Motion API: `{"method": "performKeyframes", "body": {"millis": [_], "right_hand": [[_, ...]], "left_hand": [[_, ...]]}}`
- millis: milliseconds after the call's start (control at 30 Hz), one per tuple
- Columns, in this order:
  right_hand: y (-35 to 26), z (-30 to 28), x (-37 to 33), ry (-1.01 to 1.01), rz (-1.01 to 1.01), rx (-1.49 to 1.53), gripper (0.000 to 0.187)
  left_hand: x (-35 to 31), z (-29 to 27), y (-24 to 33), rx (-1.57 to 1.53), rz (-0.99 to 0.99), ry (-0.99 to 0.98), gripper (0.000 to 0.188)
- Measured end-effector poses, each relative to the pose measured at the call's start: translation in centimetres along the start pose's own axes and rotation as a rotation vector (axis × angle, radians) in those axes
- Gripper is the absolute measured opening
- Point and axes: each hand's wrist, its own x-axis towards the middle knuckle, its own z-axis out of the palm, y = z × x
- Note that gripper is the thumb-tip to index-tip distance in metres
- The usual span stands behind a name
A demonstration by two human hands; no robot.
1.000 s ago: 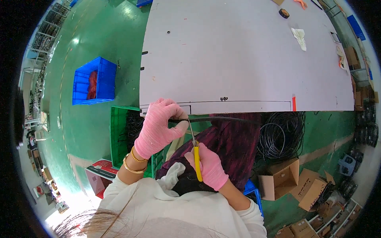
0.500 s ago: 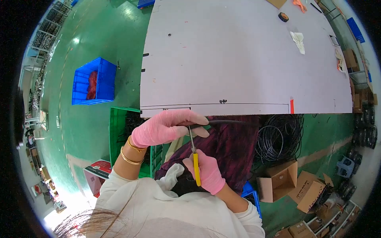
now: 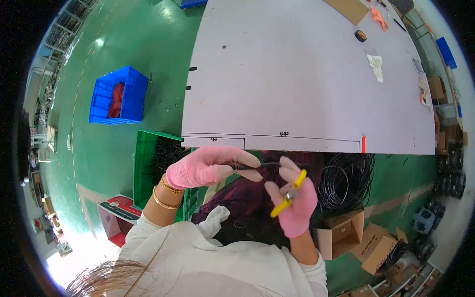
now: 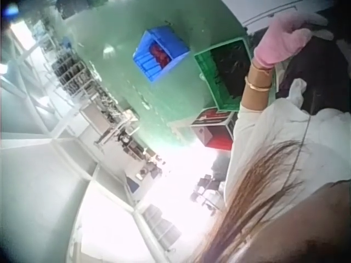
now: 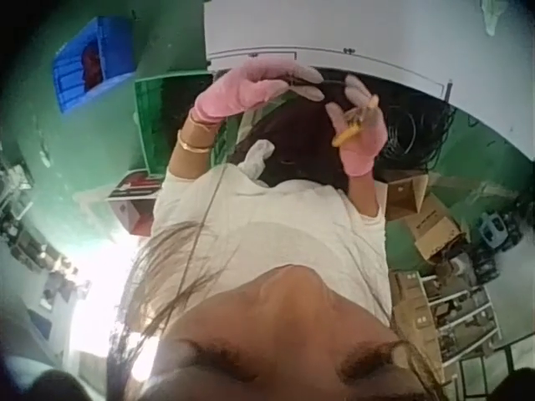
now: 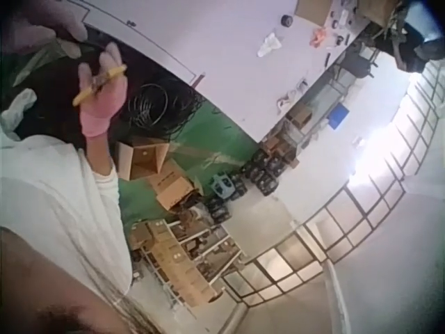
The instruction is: Cutting black electrical cables to a specific length using a pair of scissors on a workbench.
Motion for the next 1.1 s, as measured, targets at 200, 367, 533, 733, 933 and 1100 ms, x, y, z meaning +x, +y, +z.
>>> {"method": "performKeyframes", "body": {"millis": [200,367,533,733,933,1100], "right_hand": [[-1.7,0.6,4.9,-0.329,-0.430,-0.686,0.028],[-3.1,2.8,6.3,-0.388,-0.463,-0.740,0.031],[-3.9,7.1,7.8,-0.573,-0.491,-0.724,0.034],[-4.3,10.9,8.8,-0.717,-0.414,-0.802,0.023],[-4.8,11.9,9.7,-0.806,-0.330,-0.794,0.023],[-5.3,12.6,10.0,-0.854,-0.240,-0.876,0.022]], "left_hand": [[-6.0,-1.5,-0.6,0.228,0.035,0.275,0.047],[-13.7,-4.9,-3.1,1.080,-0.196,0.900,0.034],[-12.4,-3.7,-4.8,1.404,0.257,0.984,0.022],[-5.3,0.1,-6.8,1.422,0.594,0.797,0.021],[-3.4,-1.9,-8.5,1.326,0.677,0.811,0.016],[-3.0,-2.3,-9.2,1.260,0.687,0.832,0.014]]}}
